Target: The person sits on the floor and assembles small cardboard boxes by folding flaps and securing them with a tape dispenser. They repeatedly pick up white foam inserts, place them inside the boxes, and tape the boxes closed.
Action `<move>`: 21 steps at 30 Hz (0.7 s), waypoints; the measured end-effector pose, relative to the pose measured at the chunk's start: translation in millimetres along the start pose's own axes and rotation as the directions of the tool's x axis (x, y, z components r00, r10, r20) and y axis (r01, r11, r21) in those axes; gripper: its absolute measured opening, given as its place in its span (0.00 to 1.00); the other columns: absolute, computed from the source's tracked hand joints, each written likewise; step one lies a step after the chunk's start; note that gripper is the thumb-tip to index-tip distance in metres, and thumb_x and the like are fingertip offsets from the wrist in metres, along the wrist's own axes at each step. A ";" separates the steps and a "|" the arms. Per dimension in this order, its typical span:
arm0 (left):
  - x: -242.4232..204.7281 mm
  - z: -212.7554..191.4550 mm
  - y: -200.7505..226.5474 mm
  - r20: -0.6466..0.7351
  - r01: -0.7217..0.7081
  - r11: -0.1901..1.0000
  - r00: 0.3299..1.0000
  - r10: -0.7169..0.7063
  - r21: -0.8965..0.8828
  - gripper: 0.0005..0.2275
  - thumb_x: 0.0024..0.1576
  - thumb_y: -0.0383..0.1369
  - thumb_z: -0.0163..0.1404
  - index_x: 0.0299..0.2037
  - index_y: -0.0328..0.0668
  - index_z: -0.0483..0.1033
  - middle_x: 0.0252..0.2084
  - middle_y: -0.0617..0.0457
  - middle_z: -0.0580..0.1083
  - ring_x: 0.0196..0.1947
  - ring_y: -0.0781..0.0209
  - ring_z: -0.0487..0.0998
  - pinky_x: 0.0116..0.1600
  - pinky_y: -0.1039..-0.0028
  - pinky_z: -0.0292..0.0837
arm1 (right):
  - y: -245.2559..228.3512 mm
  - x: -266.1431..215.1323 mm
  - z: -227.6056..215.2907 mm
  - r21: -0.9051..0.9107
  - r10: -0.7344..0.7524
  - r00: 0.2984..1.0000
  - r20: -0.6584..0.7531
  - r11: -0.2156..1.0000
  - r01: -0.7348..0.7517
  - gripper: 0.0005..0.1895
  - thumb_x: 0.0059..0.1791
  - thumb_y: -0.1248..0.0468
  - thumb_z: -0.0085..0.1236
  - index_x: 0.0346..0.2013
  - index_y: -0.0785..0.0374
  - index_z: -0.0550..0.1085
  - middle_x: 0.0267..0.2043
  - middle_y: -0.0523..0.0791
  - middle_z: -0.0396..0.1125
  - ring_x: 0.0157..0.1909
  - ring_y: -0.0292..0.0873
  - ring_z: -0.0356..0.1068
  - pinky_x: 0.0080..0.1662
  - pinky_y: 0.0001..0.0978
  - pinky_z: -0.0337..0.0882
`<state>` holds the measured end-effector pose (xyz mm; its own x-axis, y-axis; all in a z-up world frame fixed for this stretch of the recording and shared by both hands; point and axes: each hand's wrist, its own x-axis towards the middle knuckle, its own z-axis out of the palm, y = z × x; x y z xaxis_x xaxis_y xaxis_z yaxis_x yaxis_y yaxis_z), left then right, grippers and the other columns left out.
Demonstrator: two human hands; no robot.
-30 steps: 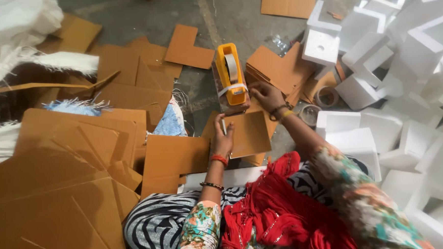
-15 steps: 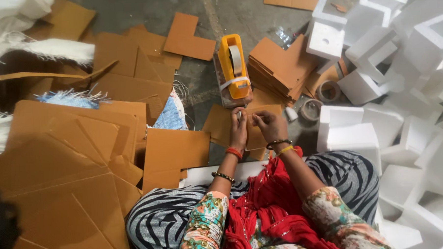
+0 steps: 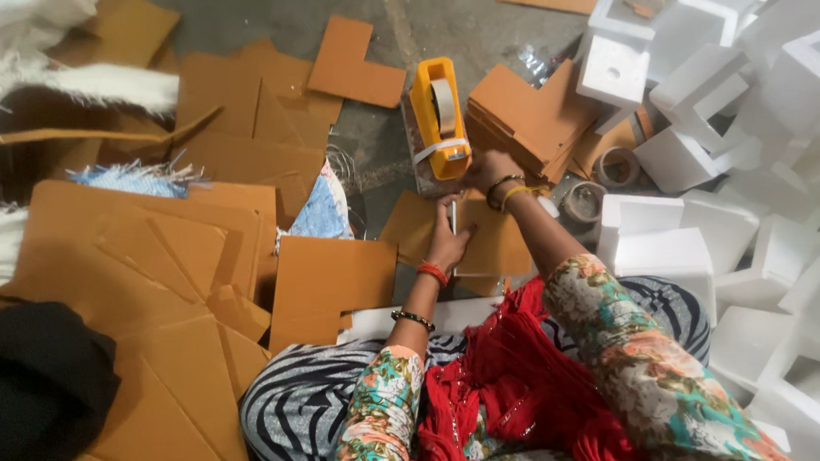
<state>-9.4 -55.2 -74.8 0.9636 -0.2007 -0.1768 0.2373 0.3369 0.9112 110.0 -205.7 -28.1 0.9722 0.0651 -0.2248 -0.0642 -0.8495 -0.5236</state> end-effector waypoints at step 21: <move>-81.3 -3.4 177.2 0.715 -0.614 0.754 0.634 0.294 0.235 0.40 0.49 0.45 0.67 0.72 0.58 0.60 0.58 0.47 0.77 0.55 0.52 0.80 0.59 0.64 0.75 | 6.9 -112.3 -130.8 0.362 -0.170 0.776 0.607 0.929 -0.080 0.27 0.54 0.47 0.55 0.54 0.67 0.75 0.46 0.52 0.73 0.42 0.47 0.69 0.44 0.41 0.70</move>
<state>-45.3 23.9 99.7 0.5926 -0.6862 0.4219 -0.4415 0.1614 0.8826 29.9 -287.4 101.0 0.6287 0.5129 -0.5845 -0.2191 -0.6043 -0.7660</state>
